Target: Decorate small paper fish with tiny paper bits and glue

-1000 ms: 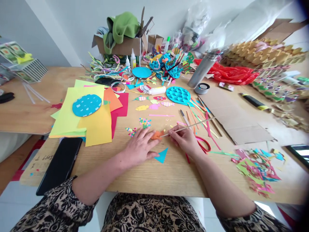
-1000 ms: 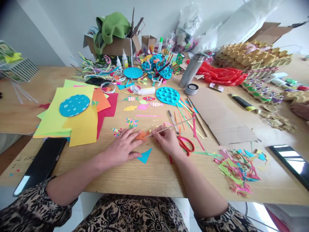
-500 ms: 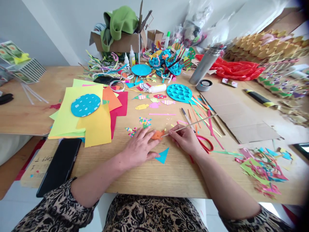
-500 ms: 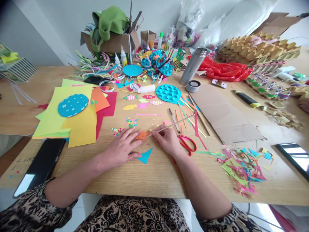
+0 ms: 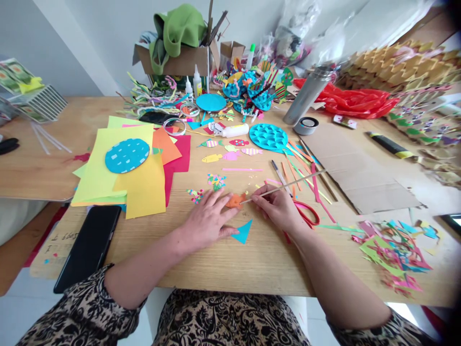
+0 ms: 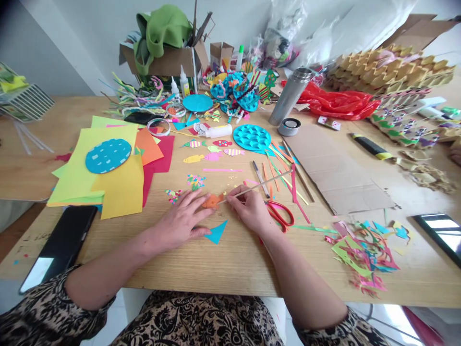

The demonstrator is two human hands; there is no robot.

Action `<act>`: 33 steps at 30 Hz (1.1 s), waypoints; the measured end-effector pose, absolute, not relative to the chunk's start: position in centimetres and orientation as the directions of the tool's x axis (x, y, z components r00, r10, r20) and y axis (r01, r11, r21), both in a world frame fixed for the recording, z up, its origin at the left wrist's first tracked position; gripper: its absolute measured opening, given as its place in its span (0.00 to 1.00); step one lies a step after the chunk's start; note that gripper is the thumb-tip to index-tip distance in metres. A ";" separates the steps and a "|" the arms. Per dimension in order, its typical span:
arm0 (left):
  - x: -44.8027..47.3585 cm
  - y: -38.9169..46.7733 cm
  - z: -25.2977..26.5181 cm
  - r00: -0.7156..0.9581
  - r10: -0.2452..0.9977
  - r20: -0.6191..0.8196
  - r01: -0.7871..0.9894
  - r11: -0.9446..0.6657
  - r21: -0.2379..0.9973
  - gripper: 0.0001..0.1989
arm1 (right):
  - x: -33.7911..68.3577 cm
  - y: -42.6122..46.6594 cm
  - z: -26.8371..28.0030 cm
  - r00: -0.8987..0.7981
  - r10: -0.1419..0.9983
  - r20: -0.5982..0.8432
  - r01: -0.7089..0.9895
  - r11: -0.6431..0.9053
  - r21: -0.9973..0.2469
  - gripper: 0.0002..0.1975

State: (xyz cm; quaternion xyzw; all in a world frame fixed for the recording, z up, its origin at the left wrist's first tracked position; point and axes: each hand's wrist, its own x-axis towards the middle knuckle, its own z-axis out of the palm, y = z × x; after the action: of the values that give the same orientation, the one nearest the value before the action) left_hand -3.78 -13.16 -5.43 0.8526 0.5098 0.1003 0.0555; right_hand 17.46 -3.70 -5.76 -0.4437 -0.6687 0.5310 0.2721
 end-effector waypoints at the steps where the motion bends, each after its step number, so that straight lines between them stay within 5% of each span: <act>1: -3.8 -13.2 -5.4 0.461 0.880 0.114 0.858 -0.475 0.195 0.28 | 17.5 -3.7 -5.8 -0.460 0.882 -0.102 0.303 0.047 -0.952 0.18; 18: -3.6 -13.2 -5.4 0.451 0.885 0.113 0.860 -0.465 0.211 0.28 | 17.8 -5.0 -4.7 -0.547 0.835 0.061 0.464 0.363 -0.808 0.07; 26: -3.6 -13.3 -5.5 0.455 0.884 0.110 0.860 -0.468 0.201 0.28 | 18.0 -5.5 -4.3 -0.672 0.710 0.208 0.420 0.597 -0.683 0.04; 33: -3.6 -13.2 -5.6 0.459 0.881 0.111 0.858 -0.472 0.202 0.29 | 18.1 -5.8 -4.1 -0.672 0.691 0.266 0.377 0.628 -0.681 0.04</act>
State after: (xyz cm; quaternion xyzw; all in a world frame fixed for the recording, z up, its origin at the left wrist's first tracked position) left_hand -3.63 -13.25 -5.60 0.8521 0.5103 0.1003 0.0584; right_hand 18.07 -5.78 -4.10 -0.3091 -0.8635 0.3007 0.2614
